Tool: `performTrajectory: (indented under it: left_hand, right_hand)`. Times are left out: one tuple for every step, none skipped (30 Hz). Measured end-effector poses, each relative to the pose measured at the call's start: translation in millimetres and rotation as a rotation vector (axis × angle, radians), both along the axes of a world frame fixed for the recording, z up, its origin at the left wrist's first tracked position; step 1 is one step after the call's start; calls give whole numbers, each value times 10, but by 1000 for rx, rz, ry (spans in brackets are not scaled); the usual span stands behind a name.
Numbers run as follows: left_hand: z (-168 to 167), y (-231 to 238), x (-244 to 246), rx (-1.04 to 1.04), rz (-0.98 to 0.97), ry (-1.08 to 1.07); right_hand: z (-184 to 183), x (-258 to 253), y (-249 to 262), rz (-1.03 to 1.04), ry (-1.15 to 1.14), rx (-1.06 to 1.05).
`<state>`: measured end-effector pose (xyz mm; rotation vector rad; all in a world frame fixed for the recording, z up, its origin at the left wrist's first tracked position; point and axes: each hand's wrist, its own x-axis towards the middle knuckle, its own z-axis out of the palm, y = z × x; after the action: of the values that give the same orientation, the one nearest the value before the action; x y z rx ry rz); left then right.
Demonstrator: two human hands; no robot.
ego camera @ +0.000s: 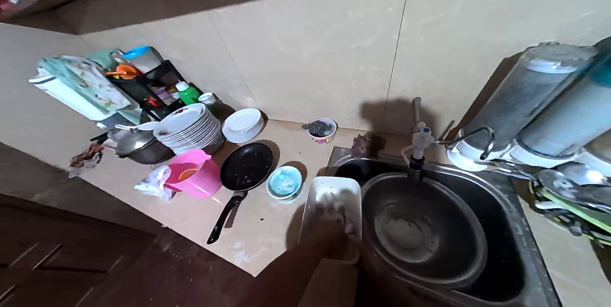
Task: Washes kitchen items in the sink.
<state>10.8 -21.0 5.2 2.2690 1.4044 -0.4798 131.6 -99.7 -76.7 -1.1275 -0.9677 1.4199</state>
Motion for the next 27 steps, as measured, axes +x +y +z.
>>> performTrajectory:
  left_hand:
    - [-3, -77, 28, -119, -86, -10]
    - [-44, -115, 37, -216, -165, -36]
    - [-64, -140, 18, -274, -219, -51]
    - [-67, -164, -25, -295, -257, -49]
    - [-67, -193, -73, -291, -294, -13]
    - [-63, -230, -117, -270, -333, 38]
    - [-64, -265, -168, -251, -362, 62]
    - [-86, -302, -239, -240, -385, 37]
    - [-108, -352, -326, -242, -406, -23]
    - [-147, -404, -414, -245, -426, -70]
    - [-172, -461, -483, -234, -428, -79]
    - [-124, -543, -521, -217, -383, -65]
    - [-56, -626, -543, -180, -314, -11]
    - [29, -708, -556, -137, -221, 30]
    - [89, -778, -571, -110, -115, 30]
    - [121, -823, -597, -108, -22, -5]
    - [86, -840, -652, -112, 37, -53]
    - [31, -870, -709, -124, 69, -115]
    - [-15, -918, -733, -136, 79, -171]
    - [-70, -968, -727, -129, 77, -220]
    - [-131, -1016, -696, -94, 74, -269]
    - [-183, -1046, -638, -57, 80, -295]
    - [-244, -1059, -559, 0, 94, -310]
    - [-322, -1052, -463, 86, 110, -322]
    - [-367, -1023, -347, 154, 138, -339]
    - [-360, -989, -218, 189, 187, -369]
    - [-367, -938, -96, 202, 245, -388]
  right_hand:
    - [-38, -30, -43, -33, -54, 8]
    - [-77, -68, -97, -57, -115, -1]
    - [-98, -100, -167, -44, -197, -2]
    - [-109, -128, -259, -17, -277, 5]
    - [-126, -154, -362, 23, -342, 41]
    - [-127, -185, -470, 40, -396, 95]
    - [-98, -228, -561, 6, -414, 137]
    - [-74, -278, -606, -93, -396, 165]
    - [-12, -313, -606, -222, -348, 145]
    - [54, -298, -553, -327, -306, 113]
    - [107, -233, -454, -393, -307, 85]
    - [97, -130, -319, -409, -342, 106]
    - [78, -17, -184, -372, -376, 140]
    - [85, 84, -71, -282, -392, 137]
    - [109, 147, 8, -191, -395, 112]
    - [149, 160, 43, -123, -377, 89]
    - [164, 124, 44, -91, -351, 101]
    - [137, 55, 13, -111, -322, 147]
    - [102, -11, -33, -154, -299, 196]
    - [88, -68, -74, -198, -287, 223]
    - [91, -122, -103, -232, -291, 213]
    - [114, -162, -126, -246, -316, 184]
    - [135, -185, -147, -242, -353, 159]
    - [155, -196, -169, -229, -388, 145]
    - [165, -197, -194, -214, -412, 140]
    - [155, -197, -214, -208, -431, 150]
    - [135, -194, -223, -214, -442, 161]
